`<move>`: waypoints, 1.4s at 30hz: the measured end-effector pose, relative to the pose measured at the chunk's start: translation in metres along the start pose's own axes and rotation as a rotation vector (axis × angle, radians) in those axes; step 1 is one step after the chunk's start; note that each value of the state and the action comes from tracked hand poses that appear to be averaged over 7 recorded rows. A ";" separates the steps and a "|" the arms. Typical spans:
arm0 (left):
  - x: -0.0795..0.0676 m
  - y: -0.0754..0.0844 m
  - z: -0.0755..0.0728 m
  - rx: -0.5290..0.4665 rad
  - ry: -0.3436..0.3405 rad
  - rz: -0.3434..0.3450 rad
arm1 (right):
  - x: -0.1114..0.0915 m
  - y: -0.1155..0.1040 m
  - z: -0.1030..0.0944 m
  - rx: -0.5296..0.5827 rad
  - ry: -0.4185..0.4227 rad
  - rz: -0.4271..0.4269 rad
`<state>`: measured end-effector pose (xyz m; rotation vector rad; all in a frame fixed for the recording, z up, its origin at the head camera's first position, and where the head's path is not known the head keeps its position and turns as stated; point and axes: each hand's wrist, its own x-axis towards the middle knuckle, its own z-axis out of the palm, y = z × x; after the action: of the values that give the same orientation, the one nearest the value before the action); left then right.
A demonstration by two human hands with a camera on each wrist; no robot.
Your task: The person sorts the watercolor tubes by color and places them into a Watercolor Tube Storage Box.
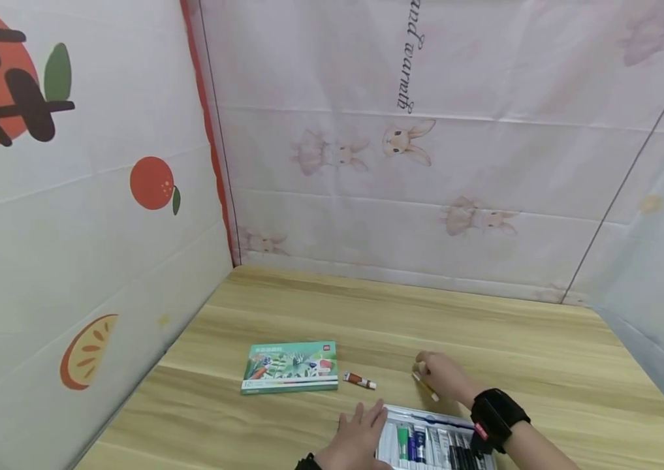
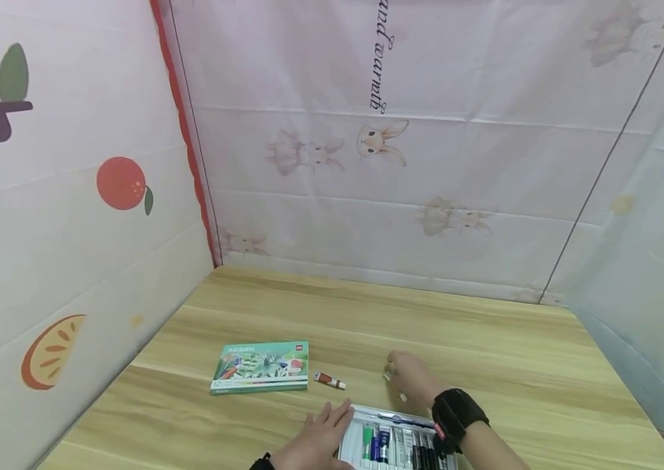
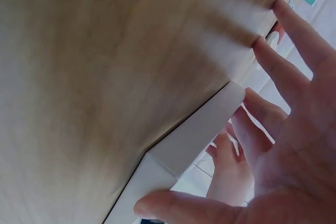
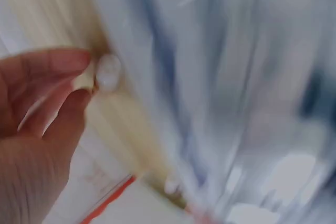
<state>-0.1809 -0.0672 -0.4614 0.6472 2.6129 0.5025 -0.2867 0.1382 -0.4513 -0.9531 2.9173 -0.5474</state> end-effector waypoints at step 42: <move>-0.005 0.005 -0.002 -0.038 0.017 -0.020 | -0.038 0.002 -0.004 -0.220 0.139 -0.165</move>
<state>-0.1758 -0.0660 -0.4566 0.6064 2.6162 0.5528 -0.2573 0.1626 -0.4511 -1.2369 3.0905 -0.3130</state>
